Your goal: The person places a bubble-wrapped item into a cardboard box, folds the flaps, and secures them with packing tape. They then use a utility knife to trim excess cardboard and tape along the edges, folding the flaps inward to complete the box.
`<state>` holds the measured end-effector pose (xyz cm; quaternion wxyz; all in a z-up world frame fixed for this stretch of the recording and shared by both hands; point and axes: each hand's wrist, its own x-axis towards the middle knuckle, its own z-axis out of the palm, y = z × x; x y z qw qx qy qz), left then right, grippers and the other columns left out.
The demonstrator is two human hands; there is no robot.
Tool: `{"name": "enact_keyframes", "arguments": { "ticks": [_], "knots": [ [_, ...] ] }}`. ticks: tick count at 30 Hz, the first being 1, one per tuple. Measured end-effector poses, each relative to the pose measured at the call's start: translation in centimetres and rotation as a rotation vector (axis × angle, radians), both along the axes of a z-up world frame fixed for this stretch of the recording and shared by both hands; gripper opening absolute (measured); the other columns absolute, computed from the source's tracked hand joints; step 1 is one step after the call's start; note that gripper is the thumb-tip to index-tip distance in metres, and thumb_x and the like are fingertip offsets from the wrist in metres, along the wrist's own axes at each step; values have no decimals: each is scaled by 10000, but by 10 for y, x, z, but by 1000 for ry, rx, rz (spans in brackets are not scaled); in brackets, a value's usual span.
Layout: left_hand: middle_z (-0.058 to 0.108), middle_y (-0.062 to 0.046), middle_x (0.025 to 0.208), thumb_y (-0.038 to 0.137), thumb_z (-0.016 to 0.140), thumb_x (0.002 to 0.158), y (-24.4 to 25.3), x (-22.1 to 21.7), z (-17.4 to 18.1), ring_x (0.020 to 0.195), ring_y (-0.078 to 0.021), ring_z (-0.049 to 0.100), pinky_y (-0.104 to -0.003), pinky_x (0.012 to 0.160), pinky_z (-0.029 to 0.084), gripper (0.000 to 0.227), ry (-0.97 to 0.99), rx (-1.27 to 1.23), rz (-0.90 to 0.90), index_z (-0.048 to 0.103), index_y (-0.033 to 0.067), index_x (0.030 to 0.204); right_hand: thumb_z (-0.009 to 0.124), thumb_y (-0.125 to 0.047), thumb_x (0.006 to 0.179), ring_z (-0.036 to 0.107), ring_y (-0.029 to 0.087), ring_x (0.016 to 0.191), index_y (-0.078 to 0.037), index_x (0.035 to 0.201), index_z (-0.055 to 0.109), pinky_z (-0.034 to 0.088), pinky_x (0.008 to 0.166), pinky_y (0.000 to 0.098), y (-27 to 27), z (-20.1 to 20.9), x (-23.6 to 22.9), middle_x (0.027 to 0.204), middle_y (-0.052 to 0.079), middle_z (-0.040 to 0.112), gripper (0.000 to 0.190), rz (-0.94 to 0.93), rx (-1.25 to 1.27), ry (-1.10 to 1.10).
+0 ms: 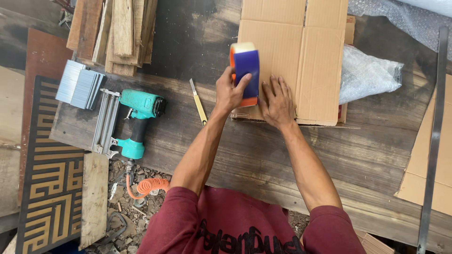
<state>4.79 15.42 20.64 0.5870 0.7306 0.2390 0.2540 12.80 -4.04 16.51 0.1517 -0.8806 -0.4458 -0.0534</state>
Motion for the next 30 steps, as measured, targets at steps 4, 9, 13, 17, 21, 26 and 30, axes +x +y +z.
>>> {"name": "enact_keyframes", "arguments": {
  "ticks": [4,9,13,17,21,26,30],
  "knots": [
    [697,-65,757,481,790,862,-7,9,28,762,-249,741,-363,693,565,297,-126,-55,-48,702,221,975,495,-379,1022,354,487,1442,-101,1418,573,302,1133,628,1,-2,-1,1526,228,446,490,-1,22,-41],
    [694,-223,919,351,790,888,-19,-6,48,1201,-515,581,-616,1013,465,285,-268,18,-243,703,92,972,437,-311,1028,350,370,1478,-150,1427,568,217,1198,578,-8,-16,6,1483,121,494,449,2,62,60],
    [703,-183,926,321,786,896,-18,-28,67,1220,-475,590,-619,1111,383,283,-350,69,-273,710,89,1039,408,-362,1043,393,368,1444,-167,1390,589,186,1205,592,-7,-8,3,1415,113,541,437,-23,91,116],
    [680,-168,877,272,790,899,-12,-15,57,1104,-428,660,-593,1149,354,244,-429,33,-232,701,78,1015,306,-526,1050,344,394,1464,-189,1428,560,197,1189,627,-2,11,-3,1466,114,481,566,-6,108,165],
    [672,-155,900,298,797,907,-3,18,20,1062,-443,667,-577,1084,415,259,-424,63,-218,701,80,1009,413,-579,1005,326,403,1472,-225,1449,541,193,1177,647,-1,16,-5,1474,105,461,583,7,126,177],
    [657,-119,902,318,779,924,9,37,-17,987,-360,690,-499,934,502,237,-324,64,-162,708,128,1047,407,-817,896,386,410,1432,-158,1422,572,222,1168,634,-1,5,8,1436,142,523,859,17,209,202],
    [664,-137,1042,309,774,938,11,37,-38,1058,-341,679,-453,930,551,253,-227,-34,-122,685,104,1059,491,-865,818,484,379,1347,-159,1384,621,288,1163,564,2,1,11,1346,125,584,914,-41,169,181]
  ]
}}
